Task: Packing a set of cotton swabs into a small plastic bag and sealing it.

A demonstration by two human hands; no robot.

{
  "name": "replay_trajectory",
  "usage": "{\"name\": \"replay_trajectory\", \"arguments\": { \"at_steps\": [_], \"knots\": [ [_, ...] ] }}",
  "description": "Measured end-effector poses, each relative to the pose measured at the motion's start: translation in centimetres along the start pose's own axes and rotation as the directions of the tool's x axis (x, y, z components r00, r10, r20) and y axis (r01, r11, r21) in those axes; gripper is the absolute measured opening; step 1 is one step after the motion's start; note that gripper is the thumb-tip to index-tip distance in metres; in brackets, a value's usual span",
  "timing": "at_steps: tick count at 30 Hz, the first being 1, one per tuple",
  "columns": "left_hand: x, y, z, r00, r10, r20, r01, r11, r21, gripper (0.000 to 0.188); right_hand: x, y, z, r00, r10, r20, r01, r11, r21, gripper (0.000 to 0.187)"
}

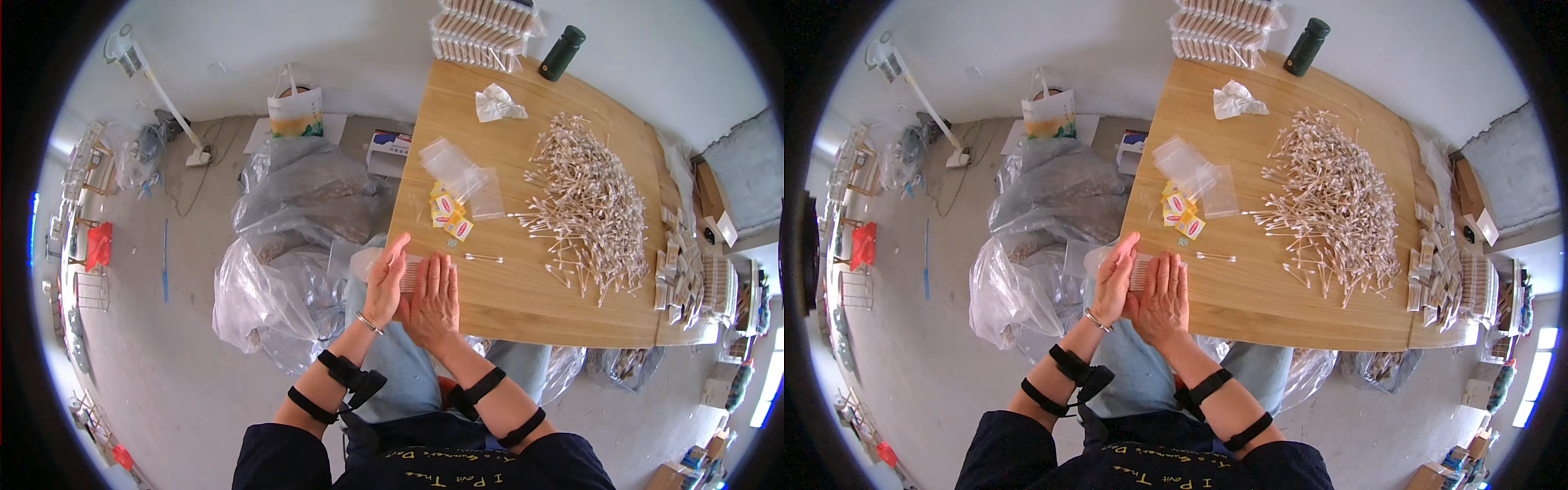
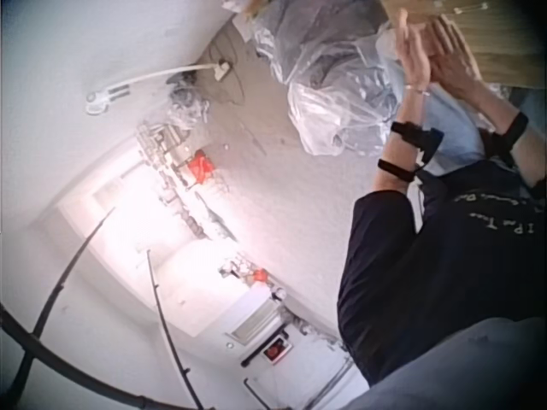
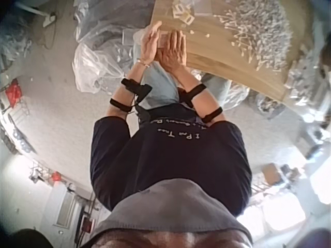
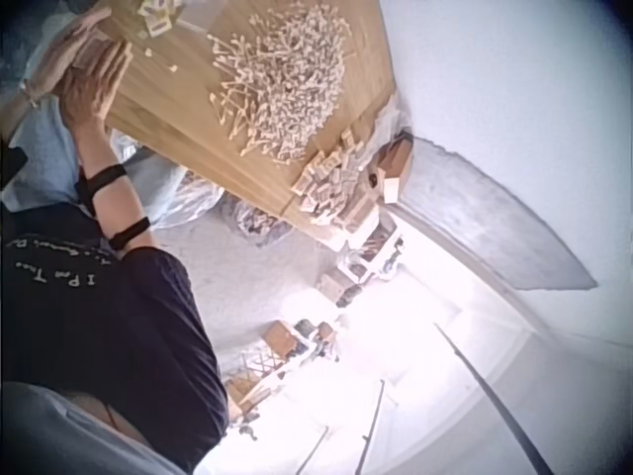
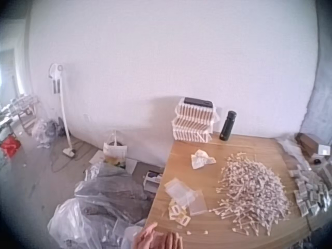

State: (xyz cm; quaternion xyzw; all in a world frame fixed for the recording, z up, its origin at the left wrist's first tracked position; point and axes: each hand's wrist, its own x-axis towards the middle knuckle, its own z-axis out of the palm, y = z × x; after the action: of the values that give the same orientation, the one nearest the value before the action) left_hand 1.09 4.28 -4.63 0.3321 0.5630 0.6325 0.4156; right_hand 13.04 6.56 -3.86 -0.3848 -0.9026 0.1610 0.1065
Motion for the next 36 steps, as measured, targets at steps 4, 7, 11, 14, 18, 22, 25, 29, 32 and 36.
{"name": "replay_trajectory", "arguments": {
  "at_steps": [4,7,11,14,18,22,25,29,32,36],
  "knots": [
    [-0.4,-0.7,0.1,0.998,0.068,-0.011,-0.069,0.977,-0.200,0.061,-0.1,-0.2,-0.3,0.998,0.004,0.070,-0.002,1.000,-0.025,0.072],
    [-0.3,-1.1,0.1,0.991,0.131,-0.002,-0.130,0.981,-0.142,0.073,0.0,0.0,-0.6,0.995,-0.027,0.094,0.027,1.000,-0.002,0.072],
    [-0.4,-1.0,-0.1,0.994,0.108,0.016,-0.103,0.978,-0.182,0.069,-0.1,-0.2,-0.2,0.995,-0.028,0.093,0.031,0.999,-0.029,0.073],
    [-1.0,1.9,-0.6,0.989,0.088,0.119,-0.101,0.989,0.106,0.067,-0.1,0.0,0.2,0.998,-0.013,0.057,0.017,0.998,-0.066,0.074],
    [-0.1,6.5,-5.9,0.917,0.138,0.373,-0.390,0.494,0.777,0.079,0.1,-0.4,-0.3,0.999,-0.005,0.048,0.007,0.999,-0.050,0.076],
    [1.1,7.2,-7.0,0.896,-0.075,0.438,-0.431,0.093,0.897,0.080,0.1,-0.9,-0.2,0.999,-0.010,0.030,0.011,1.000,-0.026,0.076],
    [1.9,6.8,-7.2,0.874,-0.099,0.476,-0.473,0.054,0.879,0.069,0.8,-1.4,0.5,1.000,-0.013,-0.007,0.013,1.000,-0.021,0.076],
    [2.0,6.5,-7.4,0.876,-0.057,0.479,-0.470,0.127,0.874,0.060,1.3,-2.2,0.8,1.000,0.020,0.023,-0.019,0.999,-0.042,0.075],
    [2.0,6.6,-7.5,0.871,-0.027,0.491,-0.481,0.155,0.863,0.058,1.6,-2.9,1.1,1.000,0.000,-0.008,0.000,1.000,-0.006,0.074],
    [2.4,6.2,-7.6,0.860,0.001,0.510,-0.501,0.192,0.844,0.057,2.0,-3.4,1.4,0.999,0.021,-0.032,-0.022,1.000,-0.011,0.073]
  ]
}}
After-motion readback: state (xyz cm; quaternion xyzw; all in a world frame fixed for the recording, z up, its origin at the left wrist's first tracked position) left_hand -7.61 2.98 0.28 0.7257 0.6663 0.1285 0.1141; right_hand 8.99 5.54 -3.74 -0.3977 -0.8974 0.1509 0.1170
